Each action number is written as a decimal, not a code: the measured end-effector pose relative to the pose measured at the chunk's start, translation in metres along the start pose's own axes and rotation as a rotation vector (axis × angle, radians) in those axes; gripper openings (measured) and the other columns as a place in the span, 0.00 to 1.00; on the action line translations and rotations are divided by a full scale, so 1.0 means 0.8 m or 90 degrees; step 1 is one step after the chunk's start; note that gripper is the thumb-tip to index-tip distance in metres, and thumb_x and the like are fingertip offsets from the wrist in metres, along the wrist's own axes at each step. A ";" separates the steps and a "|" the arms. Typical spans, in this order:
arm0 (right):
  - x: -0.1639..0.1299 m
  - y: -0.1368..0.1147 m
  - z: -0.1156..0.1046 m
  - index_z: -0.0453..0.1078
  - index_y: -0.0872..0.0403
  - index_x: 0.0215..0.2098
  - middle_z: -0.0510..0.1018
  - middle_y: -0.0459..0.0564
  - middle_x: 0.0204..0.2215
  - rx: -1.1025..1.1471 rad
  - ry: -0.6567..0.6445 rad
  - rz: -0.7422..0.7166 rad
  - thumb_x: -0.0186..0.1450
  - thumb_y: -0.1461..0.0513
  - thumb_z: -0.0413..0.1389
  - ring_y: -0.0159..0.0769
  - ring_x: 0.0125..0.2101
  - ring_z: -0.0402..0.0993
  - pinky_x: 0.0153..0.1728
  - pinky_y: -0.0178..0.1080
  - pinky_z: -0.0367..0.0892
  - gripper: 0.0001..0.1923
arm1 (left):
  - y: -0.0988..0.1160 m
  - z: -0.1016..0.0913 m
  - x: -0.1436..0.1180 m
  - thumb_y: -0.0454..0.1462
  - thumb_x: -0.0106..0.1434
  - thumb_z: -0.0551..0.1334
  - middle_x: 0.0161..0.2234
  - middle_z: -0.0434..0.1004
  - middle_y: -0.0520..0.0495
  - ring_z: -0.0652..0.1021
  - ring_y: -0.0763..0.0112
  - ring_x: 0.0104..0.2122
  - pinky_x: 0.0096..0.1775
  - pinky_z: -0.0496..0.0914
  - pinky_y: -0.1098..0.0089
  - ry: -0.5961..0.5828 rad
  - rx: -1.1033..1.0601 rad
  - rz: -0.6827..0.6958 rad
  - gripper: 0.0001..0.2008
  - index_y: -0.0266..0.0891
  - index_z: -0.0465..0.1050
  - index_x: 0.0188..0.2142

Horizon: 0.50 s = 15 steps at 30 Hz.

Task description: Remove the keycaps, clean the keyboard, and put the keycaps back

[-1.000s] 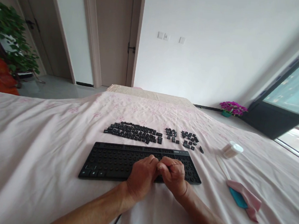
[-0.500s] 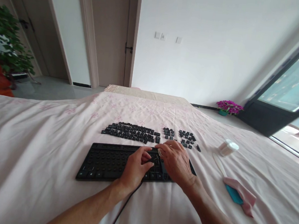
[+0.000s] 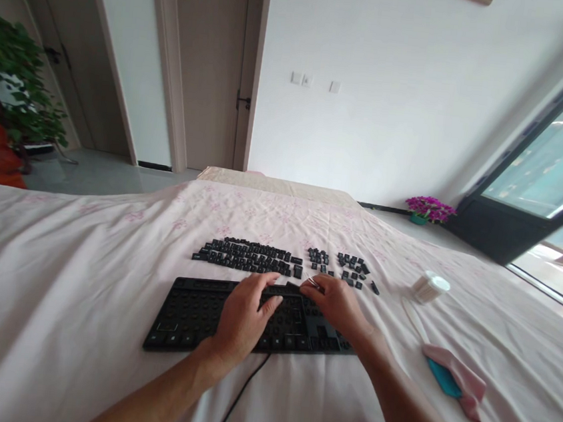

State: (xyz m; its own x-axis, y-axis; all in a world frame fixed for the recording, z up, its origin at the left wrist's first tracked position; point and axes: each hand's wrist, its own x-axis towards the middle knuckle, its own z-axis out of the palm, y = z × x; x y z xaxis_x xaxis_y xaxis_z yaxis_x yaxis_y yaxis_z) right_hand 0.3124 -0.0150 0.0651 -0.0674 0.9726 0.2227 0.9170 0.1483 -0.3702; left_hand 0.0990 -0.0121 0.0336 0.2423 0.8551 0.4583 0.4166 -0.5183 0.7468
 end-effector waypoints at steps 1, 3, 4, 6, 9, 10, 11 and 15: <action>0.008 0.003 0.000 0.76 0.51 0.32 0.79 0.46 0.31 -0.020 0.004 0.020 0.65 0.53 0.54 0.36 0.32 0.73 0.30 0.33 0.57 0.13 | -0.002 -0.012 0.007 0.34 0.62 0.59 0.45 0.76 0.47 0.74 0.65 0.46 0.52 0.67 0.60 0.005 0.038 0.013 0.14 0.44 0.71 0.48; 0.024 0.008 0.001 0.77 0.49 0.35 0.80 0.46 0.34 -0.063 -0.010 0.037 0.65 0.54 0.53 0.37 0.35 0.74 0.31 0.34 0.57 0.12 | -0.011 -0.036 0.022 0.34 0.63 0.58 0.44 0.77 0.47 0.75 0.65 0.46 0.52 0.67 0.61 0.015 0.089 0.009 0.11 0.42 0.73 0.45; 0.032 0.009 0.002 0.77 0.48 0.36 0.81 0.46 0.35 -0.084 -0.024 0.039 0.65 0.54 0.53 0.37 0.36 0.74 0.32 0.34 0.56 0.11 | -0.017 -0.048 0.029 0.34 0.63 0.57 0.43 0.78 0.47 0.75 0.65 0.46 0.51 0.68 0.62 0.015 0.103 -0.005 0.12 0.42 0.73 0.45; 0.045 0.009 0.007 0.77 0.47 0.37 0.81 0.46 0.36 -0.123 -0.055 0.034 0.66 0.55 0.53 0.38 0.38 0.75 0.32 0.34 0.56 0.12 | -0.033 -0.071 0.040 0.35 0.62 0.57 0.43 0.79 0.48 0.77 0.65 0.45 0.50 0.69 0.64 -0.002 0.118 -0.040 0.11 0.42 0.74 0.43; 0.058 0.010 0.015 0.78 0.46 0.38 0.81 0.47 0.37 -0.176 -0.087 0.029 0.66 0.55 0.52 0.39 0.40 0.75 0.32 0.34 0.55 0.12 | -0.059 -0.100 0.047 0.39 0.62 0.56 0.44 0.79 0.48 0.78 0.66 0.44 0.48 0.70 0.66 -0.023 0.129 -0.094 0.12 0.42 0.75 0.43; 0.060 0.011 0.017 0.78 0.46 0.37 0.81 0.47 0.37 -0.189 -0.096 0.028 0.66 0.55 0.53 0.39 0.40 0.75 0.32 0.34 0.55 0.12 | -0.067 -0.109 0.046 0.41 0.63 0.56 0.44 0.80 0.49 0.78 0.65 0.44 0.48 0.70 0.67 -0.034 0.139 -0.106 0.13 0.43 0.75 0.43; 0.062 0.013 0.020 0.78 0.46 0.37 0.81 0.48 0.36 -0.199 -0.106 0.030 0.65 0.55 0.53 0.39 0.41 0.75 0.32 0.34 0.55 0.12 | -0.075 -0.117 0.045 0.42 0.63 0.55 0.43 0.80 0.49 0.78 0.65 0.44 0.47 0.70 0.67 -0.041 0.155 -0.117 0.13 0.43 0.75 0.42; 0.066 0.016 0.028 0.79 0.47 0.36 0.82 0.49 0.36 -0.216 -0.126 0.050 0.65 0.54 0.53 0.40 0.41 0.75 0.32 0.34 0.55 0.12 | -0.107 -0.144 0.029 0.45 0.63 0.54 0.43 0.80 0.50 0.78 0.64 0.44 0.45 0.71 0.68 -0.048 0.219 -0.138 0.14 0.45 0.76 0.41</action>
State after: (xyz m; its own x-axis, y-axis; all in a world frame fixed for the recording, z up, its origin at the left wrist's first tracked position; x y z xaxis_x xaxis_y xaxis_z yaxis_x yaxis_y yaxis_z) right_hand 0.3119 0.0421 0.0516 -0.0364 0.9992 0.0147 0.9979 0.0371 -0.0523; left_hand -0.0320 0.0512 0.0363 0.1754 0.9491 0.2616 0.7302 -0.3036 0.6120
